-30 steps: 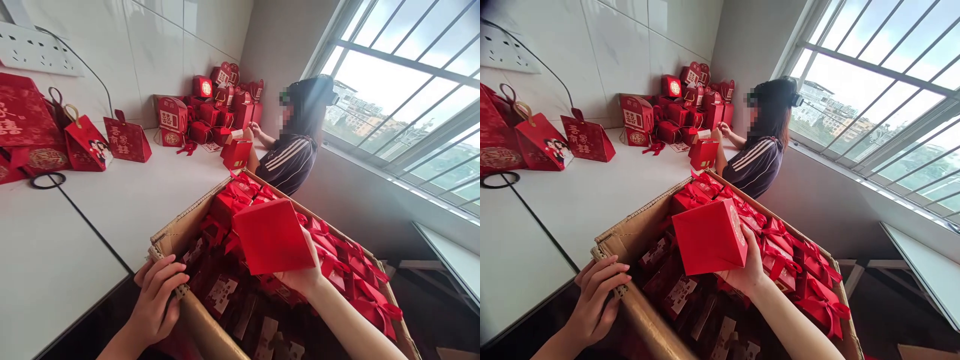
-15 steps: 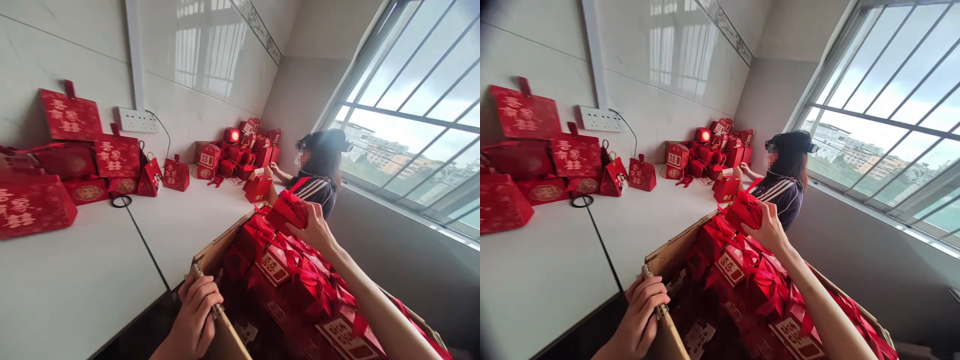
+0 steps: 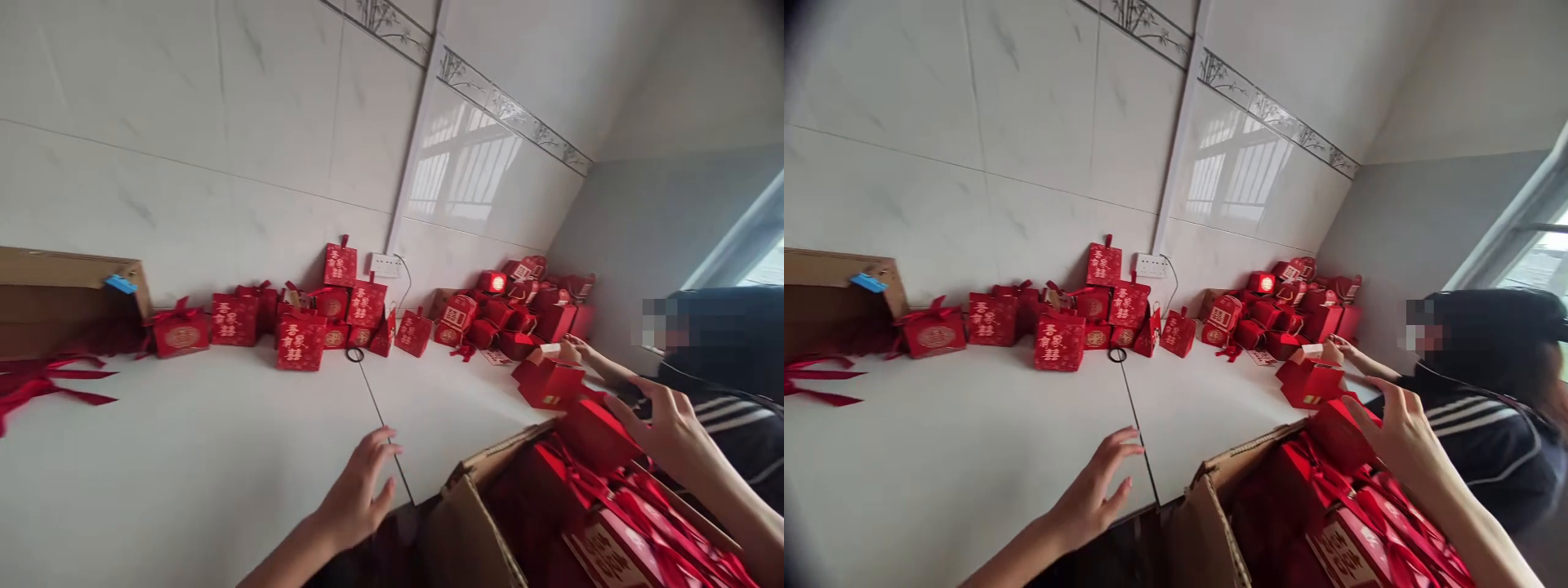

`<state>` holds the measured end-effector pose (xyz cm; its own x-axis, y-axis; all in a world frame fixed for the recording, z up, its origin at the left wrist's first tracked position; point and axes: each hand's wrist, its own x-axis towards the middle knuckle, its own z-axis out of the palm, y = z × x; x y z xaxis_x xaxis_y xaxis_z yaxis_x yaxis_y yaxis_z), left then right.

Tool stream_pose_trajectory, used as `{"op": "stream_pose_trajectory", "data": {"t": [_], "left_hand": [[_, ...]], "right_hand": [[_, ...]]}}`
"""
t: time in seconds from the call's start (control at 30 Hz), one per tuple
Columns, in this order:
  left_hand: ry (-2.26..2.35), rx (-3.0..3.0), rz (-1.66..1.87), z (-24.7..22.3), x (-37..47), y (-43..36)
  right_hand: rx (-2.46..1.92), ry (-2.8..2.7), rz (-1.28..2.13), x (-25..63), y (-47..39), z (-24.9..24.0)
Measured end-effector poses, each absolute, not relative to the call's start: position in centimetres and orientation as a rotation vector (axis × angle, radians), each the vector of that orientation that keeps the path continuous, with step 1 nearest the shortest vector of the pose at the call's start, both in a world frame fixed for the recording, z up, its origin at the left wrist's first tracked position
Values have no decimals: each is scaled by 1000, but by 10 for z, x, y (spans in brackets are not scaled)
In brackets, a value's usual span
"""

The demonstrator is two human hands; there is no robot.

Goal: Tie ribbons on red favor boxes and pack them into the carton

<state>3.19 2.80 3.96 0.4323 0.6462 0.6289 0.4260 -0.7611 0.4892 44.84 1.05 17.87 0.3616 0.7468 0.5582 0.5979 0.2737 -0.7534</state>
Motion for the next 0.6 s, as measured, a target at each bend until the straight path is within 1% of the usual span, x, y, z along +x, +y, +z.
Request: {"op": "stream_pose_trajectory", "data": {"t": [0.07,0.1,0.2,0.27,0.33,0.43,0.5,0.6], "left_hand": [[1059,2339,1298,37,-3,49],[1103,2275,1331,34,-22,59],[1233,1942,1419,21,-74,79],[1385,1596,1485,12,-102,86],[1503,1337,1533,5,-121,90],[1564,1211,1555,2,-135,94],[1571,1171,1546,4,-138,96],[1570,1145,1500,8,-139,97]], "right_hand": [[-1434,-1485,2,398,31,184],[-1405,-1629,11,367,43,184],[-1239,-1943,299,261,85,171],[-1164,-2044,403,194,121,156],[-1097,-2072,531,135,161,141],[-1119,-2042,551,69,220,123],[-1160,-1990,558,39,249,112],[-1197,-1923,586,13,268,96]]}}
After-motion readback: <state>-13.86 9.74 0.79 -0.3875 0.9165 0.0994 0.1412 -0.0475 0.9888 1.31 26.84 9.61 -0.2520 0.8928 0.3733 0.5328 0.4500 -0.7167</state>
